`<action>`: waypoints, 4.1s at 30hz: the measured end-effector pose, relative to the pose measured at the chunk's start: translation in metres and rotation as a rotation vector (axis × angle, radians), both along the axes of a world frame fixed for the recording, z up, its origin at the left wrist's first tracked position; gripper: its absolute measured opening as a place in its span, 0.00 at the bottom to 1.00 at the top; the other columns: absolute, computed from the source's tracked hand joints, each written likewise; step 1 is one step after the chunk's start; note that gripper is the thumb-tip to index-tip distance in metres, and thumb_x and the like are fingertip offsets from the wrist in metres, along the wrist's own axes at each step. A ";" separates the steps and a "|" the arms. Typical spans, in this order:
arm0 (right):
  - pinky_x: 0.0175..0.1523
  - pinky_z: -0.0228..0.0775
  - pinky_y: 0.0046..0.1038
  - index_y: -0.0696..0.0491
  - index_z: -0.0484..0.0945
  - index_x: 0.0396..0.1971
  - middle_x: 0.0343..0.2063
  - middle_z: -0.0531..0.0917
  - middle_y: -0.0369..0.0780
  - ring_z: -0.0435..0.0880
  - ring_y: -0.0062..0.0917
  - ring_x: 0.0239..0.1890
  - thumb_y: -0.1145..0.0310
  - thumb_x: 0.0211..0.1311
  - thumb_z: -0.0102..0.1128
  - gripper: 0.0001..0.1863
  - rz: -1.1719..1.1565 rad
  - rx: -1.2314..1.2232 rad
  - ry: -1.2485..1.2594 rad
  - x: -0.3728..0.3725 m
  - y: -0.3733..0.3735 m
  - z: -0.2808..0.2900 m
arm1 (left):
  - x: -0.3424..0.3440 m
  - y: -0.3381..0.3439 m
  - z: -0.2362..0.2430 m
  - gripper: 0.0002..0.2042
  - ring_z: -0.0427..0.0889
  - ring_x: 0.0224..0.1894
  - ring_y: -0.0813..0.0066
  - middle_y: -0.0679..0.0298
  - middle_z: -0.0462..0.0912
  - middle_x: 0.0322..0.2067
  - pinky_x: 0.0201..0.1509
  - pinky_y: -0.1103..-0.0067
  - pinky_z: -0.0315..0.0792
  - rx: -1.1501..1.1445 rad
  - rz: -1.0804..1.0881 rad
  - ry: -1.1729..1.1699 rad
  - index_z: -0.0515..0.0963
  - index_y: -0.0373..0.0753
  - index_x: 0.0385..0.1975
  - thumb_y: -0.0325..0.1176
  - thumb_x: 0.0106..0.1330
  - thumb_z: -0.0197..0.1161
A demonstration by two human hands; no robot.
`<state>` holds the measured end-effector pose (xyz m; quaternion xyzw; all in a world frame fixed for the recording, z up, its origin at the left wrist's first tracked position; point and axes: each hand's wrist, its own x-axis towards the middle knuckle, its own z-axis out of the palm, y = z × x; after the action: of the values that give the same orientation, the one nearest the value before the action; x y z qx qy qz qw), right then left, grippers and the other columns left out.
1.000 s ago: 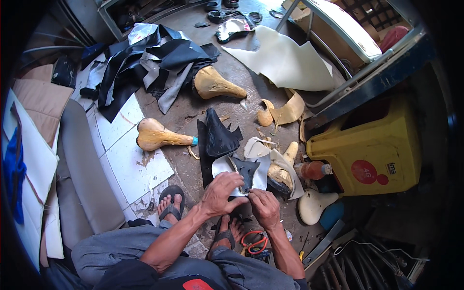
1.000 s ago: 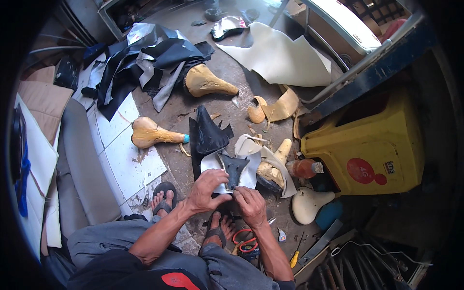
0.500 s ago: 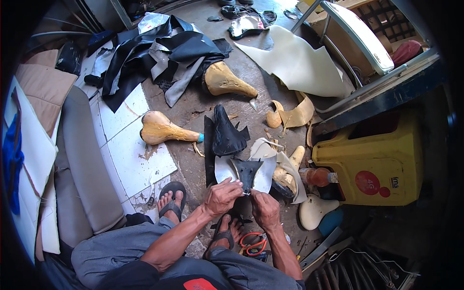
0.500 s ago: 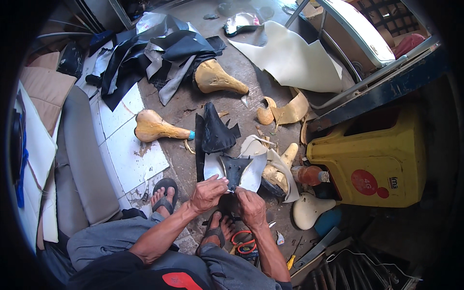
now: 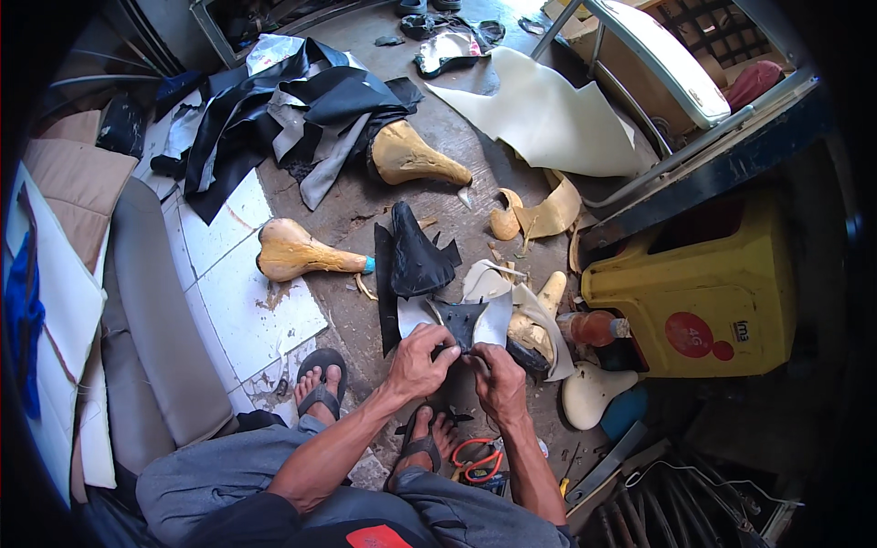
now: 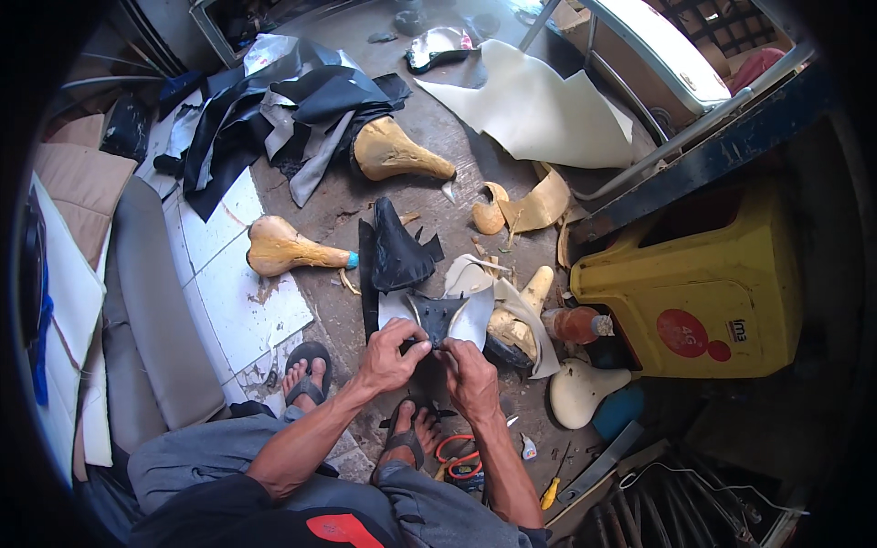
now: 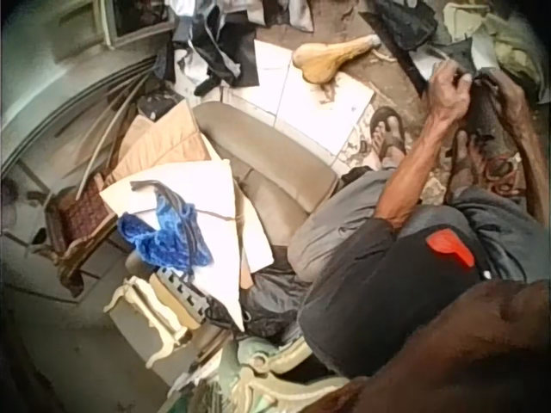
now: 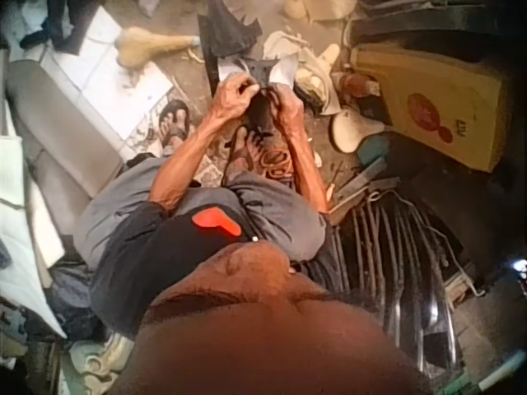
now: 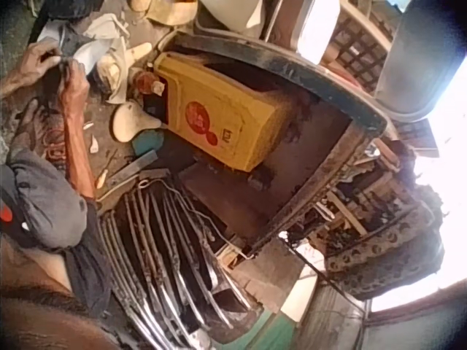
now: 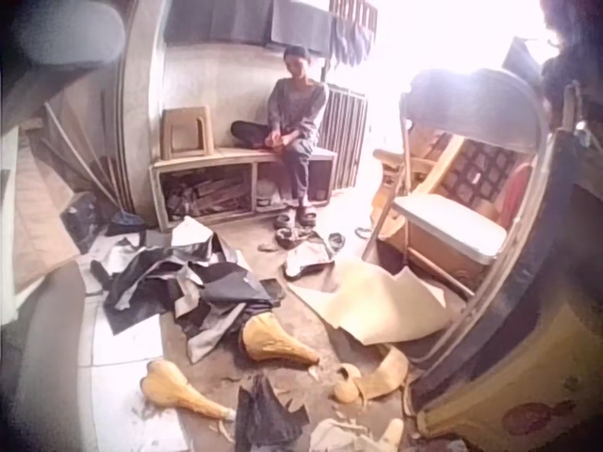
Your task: The person reupholsters a small seat by stretching a black vinyl cover over the metal frame and securing it with adhesive or staples.
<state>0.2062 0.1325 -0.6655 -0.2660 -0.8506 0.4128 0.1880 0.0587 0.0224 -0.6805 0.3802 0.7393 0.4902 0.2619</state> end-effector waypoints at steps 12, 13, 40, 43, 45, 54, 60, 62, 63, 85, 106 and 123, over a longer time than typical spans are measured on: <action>0.46 0.80 0.37 0.53 0.81 0.48 0.40 0.85 0.43 0.87 0.40 0.42 0.84 0.51 0.63 0.22 0.050 0.317 0.089 -0.018 0.013 -0.006 | -0.019 0.026 0.005 0.09 0.83 0.38 0.56 0.53 0.83 0.31 0.46 0.66 0.76 -0.076 0.065 -0.071 0.79 0.32 0.33 0.33 0.64 0.65; 0.46 0.79 0.37 0.53 0.81 0.48 0.39 0.85 0.43 0.86 0.40 0.41 0.82 0.52 0.65 0.20 0.037 0.353 0.084 -0.019 0.013 -0.006 | -0.020 0.027 0.005 0.09 0.83 0.38 0.56 0.53 0.83 0.31 0.46 0.66 0.76 -0.075 0.066 -0.073 0.79 0.32 0.33 0.33 0.64 0.65; 0.55 0.63 0.41 0.46 0.88 0.38 0.36 0.79 0.36 0.73 0.36 0.46 0.63 0.54 0.75 0.11 0.041 0.312 -0.153 -0.018 0.031 0.016 | 0.008 0.004 0.018 0.12 0.77 0.45 0.65 0.65 0.80 0.39 0.56 0.66 0.60 0.113 0.231 0.671 0.81 0.44 0.43 0.30 0.58 0.71; 0.56 0.61 0.42 0.46 0.88 0.38 0.35 0.79 0.35 0.73 0.36 0.45 0.63 0.55 0.74 0.11 0.016 0.295 -0.135 -0.019 0.031 0.013 | 0.027 -0.002 0.008 0.13 0.77 0.45 0.68 0.68 0.80 0.38 0.55 0.67 0.60 0.066 0.136 0.678 0.82 0.44 0.44 0.30 0.59 0.72; 0.56 0.61 0.42 0.46 0.88 0.38 0.35 0.79 0.35 0.73 0.35 0.45 0.62 0.55 0.74 0.11 0.011 0.296 -0.126 -0.020 0.030 0.013 | 0.031 -0.001 0.002 0.12 0.78 0.45 0.71 0.70 0.81 0.40 0.54 0.69 0.59 0.050 0.153 0.690 0.84 0.45 0.44 0.30 0.60 0.72; 0.54 0.62 0.39 0.45 0.89 0.37 0.33 0.79 0.34 0.72 0.34 0.43 0.61 0.54 0.75 0.10 -0.014 0.256 -0.097 -0.019 0.032 0.010 | 0.007 0.008 -0.008 0.14 0.80 0.46 0.74 0.72 0.83 0.41 0.51 0.67 0.57 0.097 0.044 0.701 0.83 0.45 0.48 0.29 0.63 0.67; 0.54 0.62 0.39 0.45 0.90 0.37 0.33 0.79 0.34 0.72 0.34 0.43 0.60 0.54 0.76 0.11 -0.023 0.212 -0.096 -0.018 0.037 0.010 | -0.013 0.016 -0.001 0.10 0.81 0.42 0.72 0.69 0.83 0.37 0.53 0.67 0.57 0.092 -0.079 0.587 0.84 0.45 0.42 0.29 0.61 0.70; 0.54 0.63 0.39 0.46 0.90 0.37 0.32 0.79 0.34 0.72 0.34 0.44 0.60 0.54 0.75 0.11 -0.019 0.193 -0.108 -0.017 0.038 0.011 | -0.021 0.017 0.003 0.10 0.81 0.42 0.70 0.68 0.82 0.36 0.52 0.67 0.57 0.083 -0.190 0.489 0.84 0.44 0.42 0.29 0.61 0.69; 0.54 0.63 0.39 0.46 0.90 0.37 0.32 0.79 0.34 0.72 0.34 0.44 0.60 0.54 0.75 0.11 -0.020 0.194 -0.107 -0.016 0.038 0.012 | -0.024 0.018 0.005 0.10 0.81 0.42 0.70 0.68 0.82 0.36 0.52 0.67 0.57 0.085 -0.190 0.491 0.84 0.44 0.42 0.29 0.61 0.69; 0.56 0.67 0.37 0.51 0.87 0.43 0.39 0.82 0.39 0.76 0.35 0.44 0.66 0.65 0.68 0.10 0.189 0.235 -0.116 -0.011 0.045 0.056 | -0.035 0.017 0.029 0.13 0.78 0.39 0.64 0.62 0.78 0.32 0.48 0.69 0.64 0.155 -0.364 0.277 0.82 0.41 0.34 0.40 0.57 0.77; 0.62 0.72 0.28 0.62 0.77 0.57 0.49 0.86 0.39 0.83 0.23 0.51 0.62 0.64 0.74 0.28 -0.625 -0.873 0.442 0.005 -0.001 0.039 | -0.051 0.005 0.032 0.08 0.78 0.37 0.85 0.70 0.83 0.38 0.43 0.86 0.71 0.272 0.234 -0.924 0.81 0.37 0.47 0.29 0.72 0.67; 0.65 0.71 0.30 0.61 0.77 0.57 0.52 0.85 0.41 0.83 0.25 0.54 0.68 0.63 0.74 0.25 -0.665 -0.890 0.482 0.018 -0.016 0.030 | -0.065 0.003 0.019 0.10 0.84 0.42 0.83 0.72 0.87 0.45 0.42 0.80 0.75 0.146 0.020 -1.173 0.81 0.42 0.51 0.30 0.73 0.63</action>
<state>0.2247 0.1164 -0.6350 -0.4697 -0.4010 0.6967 0.3648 -0.0067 0.0254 -0.6611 0.0558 0.4390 0.6706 0.5954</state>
